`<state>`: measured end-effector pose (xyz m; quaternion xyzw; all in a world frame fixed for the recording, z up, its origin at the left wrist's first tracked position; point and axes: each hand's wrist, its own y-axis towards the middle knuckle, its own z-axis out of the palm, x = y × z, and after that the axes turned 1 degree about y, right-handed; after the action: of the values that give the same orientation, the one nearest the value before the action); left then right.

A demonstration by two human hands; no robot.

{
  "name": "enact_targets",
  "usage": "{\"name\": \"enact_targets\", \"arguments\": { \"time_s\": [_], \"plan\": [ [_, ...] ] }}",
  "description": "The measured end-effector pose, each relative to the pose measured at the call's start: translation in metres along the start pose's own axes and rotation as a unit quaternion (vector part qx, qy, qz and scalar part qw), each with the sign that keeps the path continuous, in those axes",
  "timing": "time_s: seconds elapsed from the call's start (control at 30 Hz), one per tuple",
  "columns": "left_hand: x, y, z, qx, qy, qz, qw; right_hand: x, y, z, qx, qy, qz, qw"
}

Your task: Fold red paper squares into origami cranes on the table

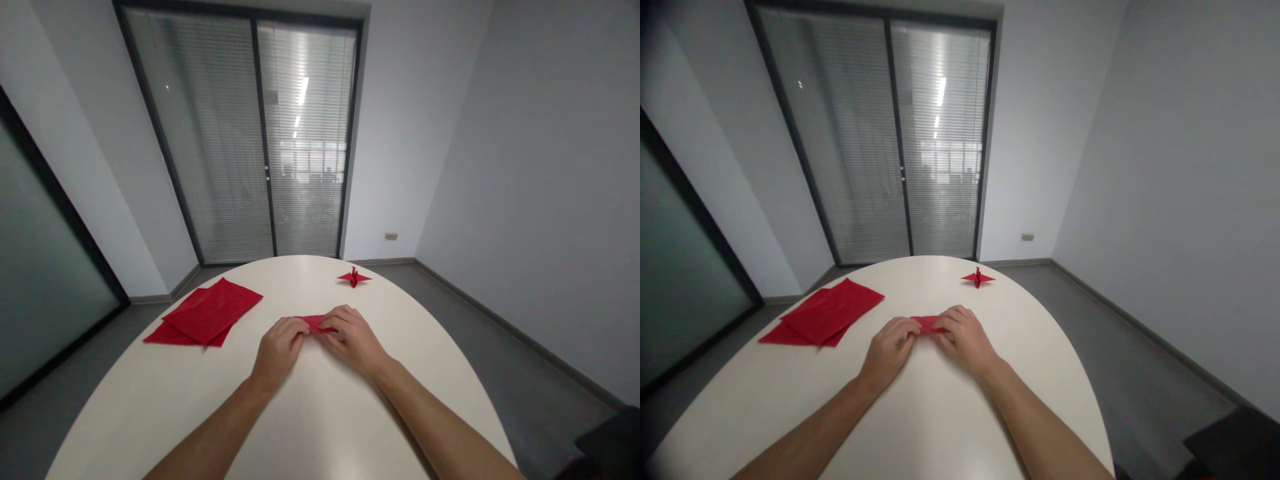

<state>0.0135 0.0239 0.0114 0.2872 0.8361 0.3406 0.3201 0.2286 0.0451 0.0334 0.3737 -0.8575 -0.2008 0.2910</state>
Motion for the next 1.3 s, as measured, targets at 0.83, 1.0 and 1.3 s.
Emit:
{"name": "enact_targets", "arguments": {
  "time_s": [0.83,1.0,1.3],
  "plan": [
    [-0.005,-0.003,0.004,0.176,0.044,-0.027,0.983,0.005,-0.009,0.009,0.154,-0.005,0.036,0.987],
    [0.006,-0.01,0.011,0.129,0.048,-0.044,0.99,0.005,-0.01,0.011,0.165,0.003,0.036,0.986],
    [0.016,-0.022,0.022,0.165,0.132,-0.07,0.975,-0.002,-0.013,0.011,0.185,-0.011,0.131,0.974]
  ]
}}
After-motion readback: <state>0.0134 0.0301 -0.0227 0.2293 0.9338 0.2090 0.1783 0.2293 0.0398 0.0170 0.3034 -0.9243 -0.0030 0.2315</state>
